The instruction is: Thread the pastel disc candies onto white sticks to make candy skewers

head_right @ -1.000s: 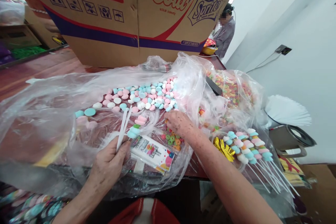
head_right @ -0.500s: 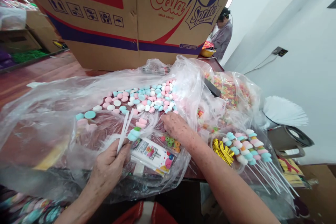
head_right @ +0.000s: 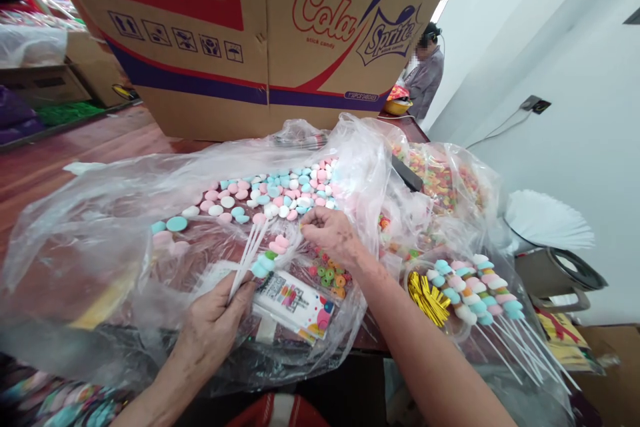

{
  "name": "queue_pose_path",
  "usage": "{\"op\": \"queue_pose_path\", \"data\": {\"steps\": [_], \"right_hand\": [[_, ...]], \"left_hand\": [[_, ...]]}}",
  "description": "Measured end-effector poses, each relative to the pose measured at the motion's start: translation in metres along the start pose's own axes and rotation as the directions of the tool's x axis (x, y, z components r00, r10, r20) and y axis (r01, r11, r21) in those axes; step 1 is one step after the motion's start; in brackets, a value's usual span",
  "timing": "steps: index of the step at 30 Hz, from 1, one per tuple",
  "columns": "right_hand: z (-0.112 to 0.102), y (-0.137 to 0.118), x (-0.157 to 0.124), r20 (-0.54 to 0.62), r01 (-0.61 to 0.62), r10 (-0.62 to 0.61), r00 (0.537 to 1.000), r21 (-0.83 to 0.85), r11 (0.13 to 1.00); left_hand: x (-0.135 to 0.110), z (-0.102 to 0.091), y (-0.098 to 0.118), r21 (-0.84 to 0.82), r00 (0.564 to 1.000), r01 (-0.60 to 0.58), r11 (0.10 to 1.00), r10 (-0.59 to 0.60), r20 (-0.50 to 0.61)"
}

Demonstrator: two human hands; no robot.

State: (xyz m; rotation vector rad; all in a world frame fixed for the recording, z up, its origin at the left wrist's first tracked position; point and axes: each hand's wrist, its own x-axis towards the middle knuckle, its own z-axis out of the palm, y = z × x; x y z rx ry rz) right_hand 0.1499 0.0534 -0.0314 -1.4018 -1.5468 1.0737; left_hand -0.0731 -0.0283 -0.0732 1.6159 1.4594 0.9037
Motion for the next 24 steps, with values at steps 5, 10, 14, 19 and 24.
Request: {"op": "queue_pose_path", "data": {"steps": [5,10,14,19,24], "right_hand": [[0.007,0.001,-0.002,0.092,-0.118,0.090,0.992,0.366,0.923],[0.009,-0.003,-0.002,0.133,-0.180,0.134,0.982,0.432,0.884],[0.008,-0.005,-0.002,0.140,-0.193,0.146,0.979,0.438,0.878],[0.009,0.001,-0.001,0.155,-0.204,0.149,0.977,0.445,0.872],[0.007,0.010,-0.002,0.175,-0.120,0.072,0.982,0.283,0.952]], "left_hand": [[0.000,0.001,-0.001,-0.014,1.000,-0.013,1.000,0.013,-0.004],[0.000,0.001,-0.002,-0.036,1.000,-0.027,0.999,0.027,0.007],[0.000,0.002,-0.004,-0.037,0.998,-0.056,0.998,0.056,-0.004],[0.000,0.002,-0.004,-0.012,0.998,-0.062,0.998,0.062,-0.020],[0.000,0.001,-0.004,-0.016,0.999,-0.048,0.999,0.048,-0.016]]}}
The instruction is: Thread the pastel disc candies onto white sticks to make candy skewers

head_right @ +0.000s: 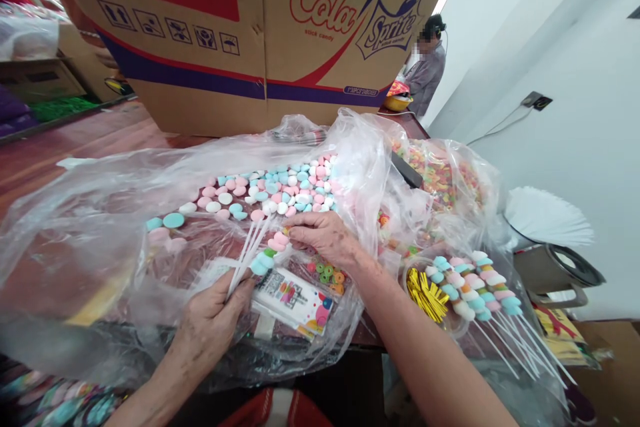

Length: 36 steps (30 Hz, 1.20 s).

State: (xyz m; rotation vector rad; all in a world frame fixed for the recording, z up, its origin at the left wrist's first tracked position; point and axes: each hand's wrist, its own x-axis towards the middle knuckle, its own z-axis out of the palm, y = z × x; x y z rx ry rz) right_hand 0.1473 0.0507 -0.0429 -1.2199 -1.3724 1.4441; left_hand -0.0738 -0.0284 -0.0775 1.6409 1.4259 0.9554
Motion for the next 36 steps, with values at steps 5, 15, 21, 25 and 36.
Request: {"op": "queue_pose_path", "data": {"steps": [5,15,21,25,36], "right_hand": [[0.000,-0.005,-0.005,0.076,0.291,-0.282,0.956,-0.346,0.892],[0.035,0.001,-0.033,0.126,0.465,-0.504,0.855,-0.618,0.634],[0.046,0.018,-0.025,0.202,0.563,-0.609,0.767,-0.668,0.487],[0.051,0.015,-0.023,0.240,0.587,-0.600,0.763,-0.647,0.487],[-0.017,-0.030,0.016,-0.239,-0.189,-0.162,0.957,-0.943,0.275]], "left_hand": [[0.002,0.002,0.000,-0.014,0.999,0.049,0.999,-0.049,0.017],[0.002,0.000,-0.003,-0.019,0.999,0.036,0.999,-0.036,0.009],[0.002,0.004,-0.008,-0.017,0.999,0.032,0.999,-0.032,-0.014],[0.001,0.004,-0.011,-0.051,0.997,0.076,0.996,-0.077,-0.018],[-0.003,0.004,0.007,-0.136,0.982,0.145,0.980,-0.159,-0.103]]}}
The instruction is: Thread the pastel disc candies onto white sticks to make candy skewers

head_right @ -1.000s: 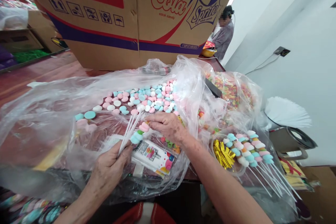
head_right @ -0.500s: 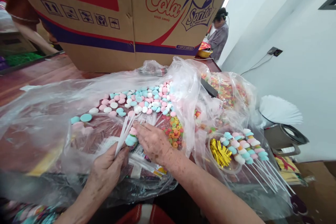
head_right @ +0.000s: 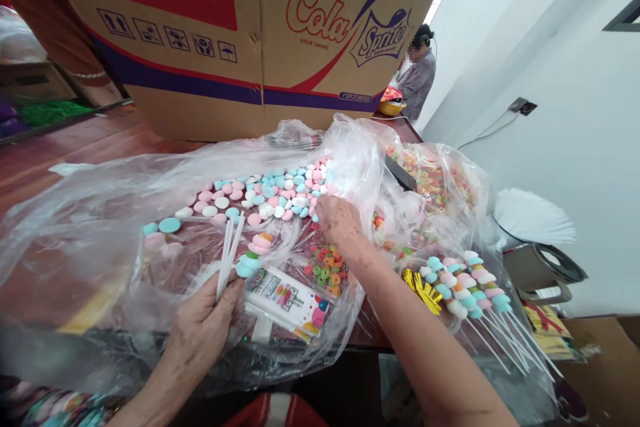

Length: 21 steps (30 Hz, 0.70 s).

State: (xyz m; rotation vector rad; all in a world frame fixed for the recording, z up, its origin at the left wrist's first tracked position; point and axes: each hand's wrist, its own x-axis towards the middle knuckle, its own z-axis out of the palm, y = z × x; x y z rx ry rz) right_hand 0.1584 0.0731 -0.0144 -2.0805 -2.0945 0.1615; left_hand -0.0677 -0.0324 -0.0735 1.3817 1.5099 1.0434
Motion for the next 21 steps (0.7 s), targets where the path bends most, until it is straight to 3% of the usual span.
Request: {"op": "queue_pose_path", "data": {"steps": [3,10,14,21], "right_hand": [[0.006,0.003,0.012,0.078,0.026,-0.010,0.997,-0.205,0.978],[0.016,0.006,0.013,0.118,0.110,-0.089,0.989,-0.181,0.977],[0.016,0.012,0.021,0.117,0.211,-0.195,0.974,-0.140,0.968],[0.020,0.013,0.030,0.137,0.358,-0.335,0.932,-0.225,0.906]], "left_hand": [[-0.001,0.000,0.003,-0.015,1.000,-0.017,1.000,0.017,-0.002],[-0.002,0.000,0.004,-0.018,1.000,-0.018,1.000,0.019,0.020],[-0.002,0.000,0.003,0.004,0.999,-0.039,0.999,0.038,0.013],[-0.001,0.000,0.003,0.026,0.999,-0.049,0.998,0.049,0.012]]}}
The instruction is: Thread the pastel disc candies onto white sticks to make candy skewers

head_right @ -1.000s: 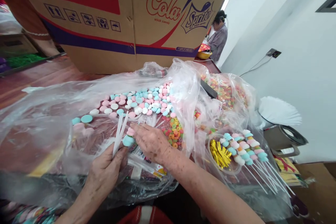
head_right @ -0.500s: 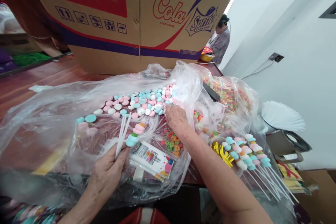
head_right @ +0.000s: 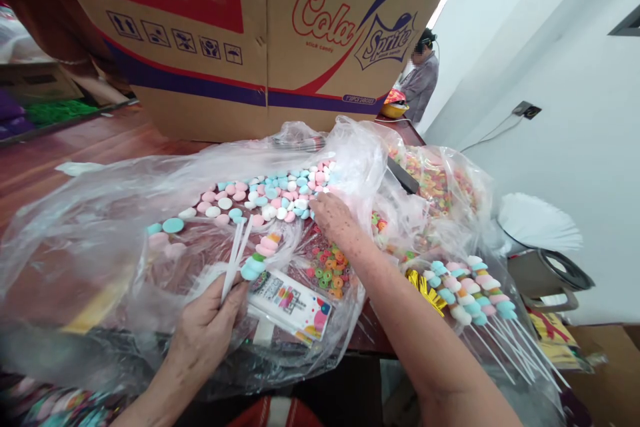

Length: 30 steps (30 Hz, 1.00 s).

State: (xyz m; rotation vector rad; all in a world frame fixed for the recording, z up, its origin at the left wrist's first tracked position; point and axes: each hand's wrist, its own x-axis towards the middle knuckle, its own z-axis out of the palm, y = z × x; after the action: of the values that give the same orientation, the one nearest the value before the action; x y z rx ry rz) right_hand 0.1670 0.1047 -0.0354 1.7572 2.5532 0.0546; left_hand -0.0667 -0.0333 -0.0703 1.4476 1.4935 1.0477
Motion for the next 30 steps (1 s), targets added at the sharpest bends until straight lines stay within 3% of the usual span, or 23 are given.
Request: {"op": "queue_pose_path", "data": {"steps": [6,9,11,13,15,16,18,21,30], "right_hand": [[0.003,-0.006,-0.005,-0.084,0.046,-0.043,0.996,0.035,0.998],[0.008,-0.011,-0.009,-0.165,-0.017,0.066,0.984,0.282,0.959],[0.010,-0.016,-0.013,-0.176,-0.035,0.173,0.969,0.596,0.803],[0.011,-0.022,-0.019,-0.129,-0.002,0.217,0.967,0.855,0.518],[0.011,-0.028,-0.025,-0.057,0.003,0.206,0.977,0.967,0.255],[0.011,-0.031,-0.028,-0.021,-0.014,0.203,0.979,0.986,0.167],[0.010,-0.036,-0.032,0.024,-0.041,0.221,0.975,0.996,0.073],[0.008,-0.042,-0.035,0.012,-0.026,0.245,0.969,0.998,0.052],[-0.001,-0.050,-0.044,-0.071,0.044,0.207,0.976,0.990,0.133]], "left_hand": [[0.002,-0.003,-0.001,0.038,0.999,-0.033,0.999,0.032,0.026],[0.003,-0.005,-0.002,0.068,0.996,-0.064,0.996,0.060,0.062],[0.004,-0.005,-0.003,0.077,0.995,-0.075,0.994,0.070,0.068],[0.004,-0.005,-0.003,0.082,0.994,-0.082,0.993,0.076,0.073],[0.004,-0.004,-0.003,0.089,0.994,-0.080,0.993,0.072,0.080],[0.004,-0.004,-0.003,0.094,0.995,-0.074,0.993,0.066,0.081],[0.004,-0.003,-0.003,0.100,0.995,-0.060,0.993,0.052,0.080],[0.004,-0.002,-0.002,0.117,0.997,-0.044,0.992,0.036,0.075],[0.005,-0.001,0.001,0.138,0.997,-0.045,0.989,0.036,0.064]]}}
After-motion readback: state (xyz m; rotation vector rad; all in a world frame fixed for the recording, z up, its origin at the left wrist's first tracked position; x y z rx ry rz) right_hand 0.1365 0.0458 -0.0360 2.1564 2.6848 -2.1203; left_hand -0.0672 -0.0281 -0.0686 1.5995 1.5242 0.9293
